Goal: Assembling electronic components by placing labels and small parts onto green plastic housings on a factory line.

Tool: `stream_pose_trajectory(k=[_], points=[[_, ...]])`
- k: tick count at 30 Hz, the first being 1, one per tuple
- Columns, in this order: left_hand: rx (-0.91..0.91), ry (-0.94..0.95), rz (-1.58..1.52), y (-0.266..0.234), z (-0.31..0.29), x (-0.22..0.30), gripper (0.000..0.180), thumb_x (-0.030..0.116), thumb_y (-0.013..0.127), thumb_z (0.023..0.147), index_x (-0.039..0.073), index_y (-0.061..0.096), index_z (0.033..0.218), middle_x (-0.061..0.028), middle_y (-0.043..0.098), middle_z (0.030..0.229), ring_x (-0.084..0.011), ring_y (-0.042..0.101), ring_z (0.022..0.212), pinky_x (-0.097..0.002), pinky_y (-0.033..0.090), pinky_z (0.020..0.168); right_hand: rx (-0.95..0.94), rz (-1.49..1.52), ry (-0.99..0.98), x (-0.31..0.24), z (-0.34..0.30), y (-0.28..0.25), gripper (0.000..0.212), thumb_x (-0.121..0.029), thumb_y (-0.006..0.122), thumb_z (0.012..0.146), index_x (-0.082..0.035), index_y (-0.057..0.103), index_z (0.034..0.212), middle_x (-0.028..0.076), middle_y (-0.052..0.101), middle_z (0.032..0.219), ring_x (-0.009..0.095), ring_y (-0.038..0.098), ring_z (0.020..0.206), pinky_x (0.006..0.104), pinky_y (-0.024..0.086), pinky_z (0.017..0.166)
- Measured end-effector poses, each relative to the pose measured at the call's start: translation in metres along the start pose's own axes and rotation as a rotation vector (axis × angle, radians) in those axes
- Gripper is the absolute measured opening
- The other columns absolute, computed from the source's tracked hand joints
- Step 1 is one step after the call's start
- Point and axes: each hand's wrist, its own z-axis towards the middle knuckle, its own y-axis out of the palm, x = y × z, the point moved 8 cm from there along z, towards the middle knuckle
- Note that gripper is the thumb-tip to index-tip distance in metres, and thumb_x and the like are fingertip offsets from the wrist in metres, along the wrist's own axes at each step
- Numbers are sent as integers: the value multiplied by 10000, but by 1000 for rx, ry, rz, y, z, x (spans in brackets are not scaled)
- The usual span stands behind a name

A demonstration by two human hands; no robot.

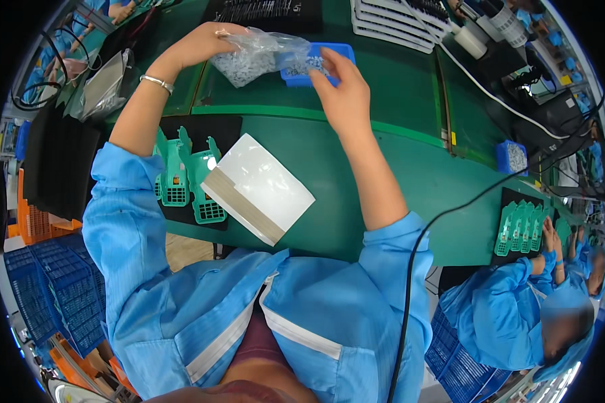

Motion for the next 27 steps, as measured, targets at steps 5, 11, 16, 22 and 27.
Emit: stream_pose_trajectory(k=[5, 11, 16, 22, 27], points=[[-99, -18, 199, 17, 22, 6, 345, 108, 623, 729, 50, 656, 1067, -108, 676, 970, -178, 620, 898, -306, 474, 844, -31, -286, -276, -19, 35, 28, 464, -214, 669, 759, -78, 568, 1191, 129, 594, 1171, 282, 591, 1030, 342, 471, 874], [-237, -42, 272, 42, 42, 36, 477, 124, 657, 746, 40, 549, 1203, -160, 616, 1108, -275, 586, 1020, -342, 449, 900, -143, -246, 22, 21, 63, 32, 267, -235, 614, 831, -143, 649, 1079, 95, 679, 881, 205, 649, 805, 300, 498, 750], [403, 127, -171, 14, 10, -7, 704, 133, 684, 759, 73, 356, 1379, -161, 464, 1331, -272, 461, 1207, -369, 381, 994, -188, 5, 122, 60, 82, 27, 250, -146, 568, 877, -51, 639, 1098, 25, 659, 904, 99, 605, 830, 237, 475, 775], [41, -130, -596, 95, 1, -71, 1039, 106, 774, 678, 34, 73, 1441, -206, 279, 1433, -300, 252, 1352, -402, 218, 1103, -190, 155, 238, 77, 84, 21, 256, -172, 565, 880, -44, 641, 1089, 10, 648, 926, 94, 580, 841, 228, 454, 788], [183, -92, -579, 90, 12, -75, 551, 106, 710, 764, -29, 437, 1224, -116, 582, 1131, -189, 561, 1031, -309, 438, 916, -188, 124, 142, 52, 98, 18, 276, -193, 572, 876, -48, 636, 1102, 12, 644, 936, 93, 568, 844, 227, 443, 777]])
